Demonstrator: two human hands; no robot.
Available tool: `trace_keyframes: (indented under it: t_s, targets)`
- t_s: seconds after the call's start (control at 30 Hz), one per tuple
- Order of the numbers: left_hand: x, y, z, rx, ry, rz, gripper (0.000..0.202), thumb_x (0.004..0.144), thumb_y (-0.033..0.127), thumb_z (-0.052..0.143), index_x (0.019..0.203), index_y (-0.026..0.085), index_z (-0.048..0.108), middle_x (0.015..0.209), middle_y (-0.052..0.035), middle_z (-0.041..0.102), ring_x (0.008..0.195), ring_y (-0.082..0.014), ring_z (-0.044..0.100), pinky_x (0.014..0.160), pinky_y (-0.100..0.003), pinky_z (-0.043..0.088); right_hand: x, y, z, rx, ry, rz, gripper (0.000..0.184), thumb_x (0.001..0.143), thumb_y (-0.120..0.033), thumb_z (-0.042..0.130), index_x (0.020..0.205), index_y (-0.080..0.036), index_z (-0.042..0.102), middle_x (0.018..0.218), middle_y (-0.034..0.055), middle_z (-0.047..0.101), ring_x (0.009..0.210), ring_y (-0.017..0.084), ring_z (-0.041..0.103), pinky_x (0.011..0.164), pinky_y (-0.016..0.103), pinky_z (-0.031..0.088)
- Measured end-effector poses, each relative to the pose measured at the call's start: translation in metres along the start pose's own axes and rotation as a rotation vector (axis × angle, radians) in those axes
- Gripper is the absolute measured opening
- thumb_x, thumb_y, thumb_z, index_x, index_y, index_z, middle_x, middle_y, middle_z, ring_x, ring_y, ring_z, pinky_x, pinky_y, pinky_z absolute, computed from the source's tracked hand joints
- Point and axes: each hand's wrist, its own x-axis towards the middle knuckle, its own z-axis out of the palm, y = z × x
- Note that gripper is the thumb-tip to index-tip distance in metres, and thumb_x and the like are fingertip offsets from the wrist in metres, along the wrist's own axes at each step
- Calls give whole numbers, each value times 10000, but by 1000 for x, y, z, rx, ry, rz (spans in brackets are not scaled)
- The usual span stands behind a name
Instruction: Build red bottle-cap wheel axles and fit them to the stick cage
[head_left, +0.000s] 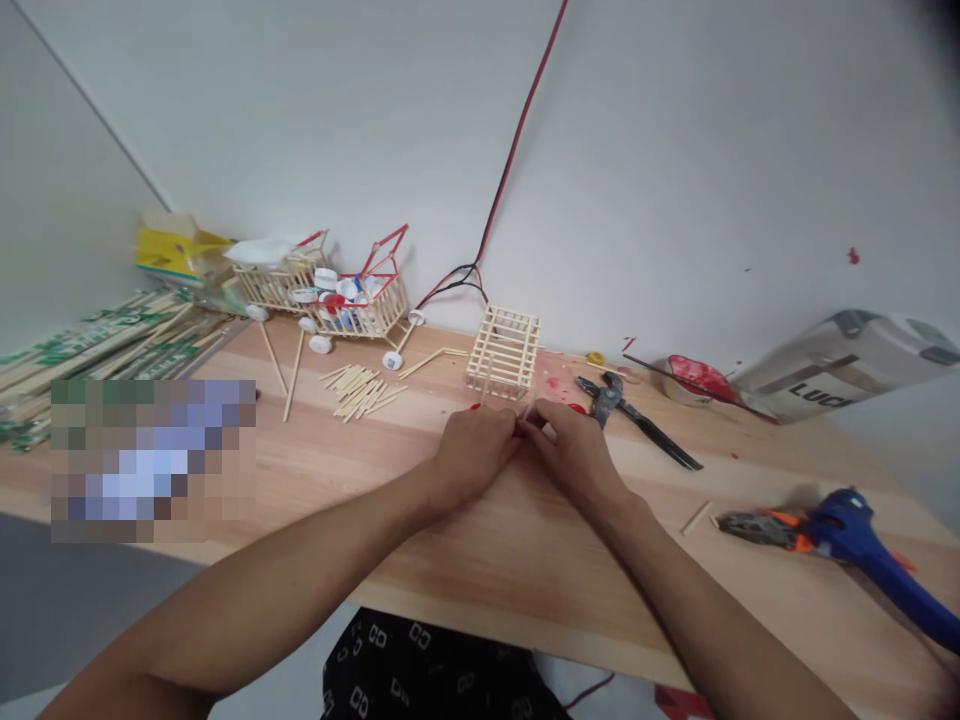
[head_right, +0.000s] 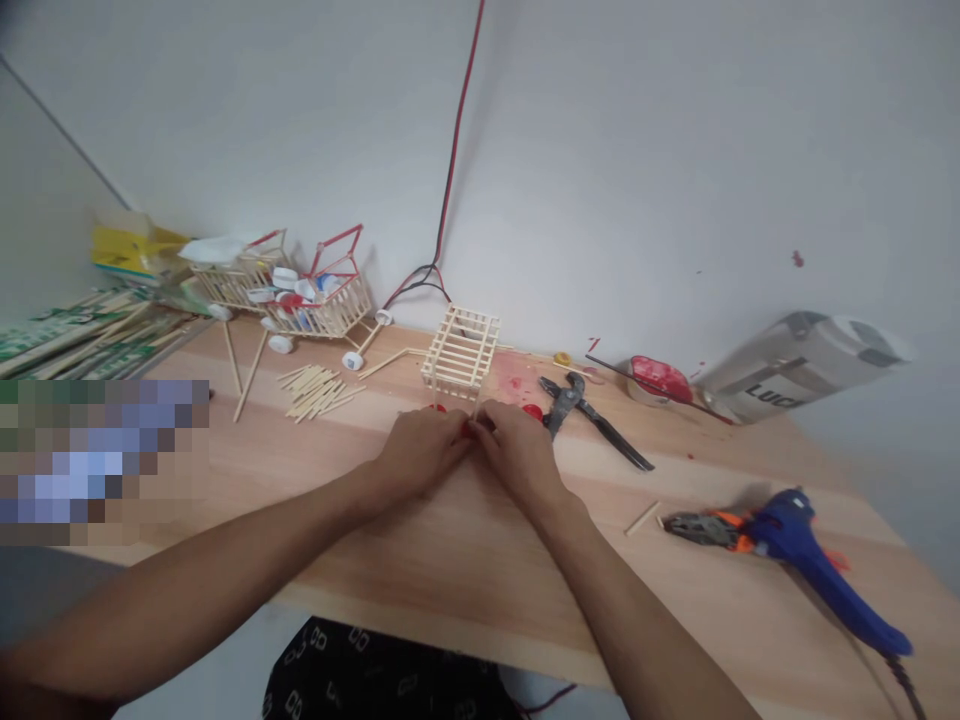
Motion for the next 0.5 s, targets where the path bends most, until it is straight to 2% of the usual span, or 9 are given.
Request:
trace_keyframes:
  t_s: [0.5]
  targets:
    - [-1, -1, 2, -9, 21, 6, 251, 920, 340, 447, 1004, 161, 602, 900, -108, 696, 876, -270, 662, 733, -373, 503, 0, -1, 1, 4, -2, -1, 131, 861, -248, 530, 740, -214, 566, 768, 19, 661, 734, 185, 587, 668, 277, 391]
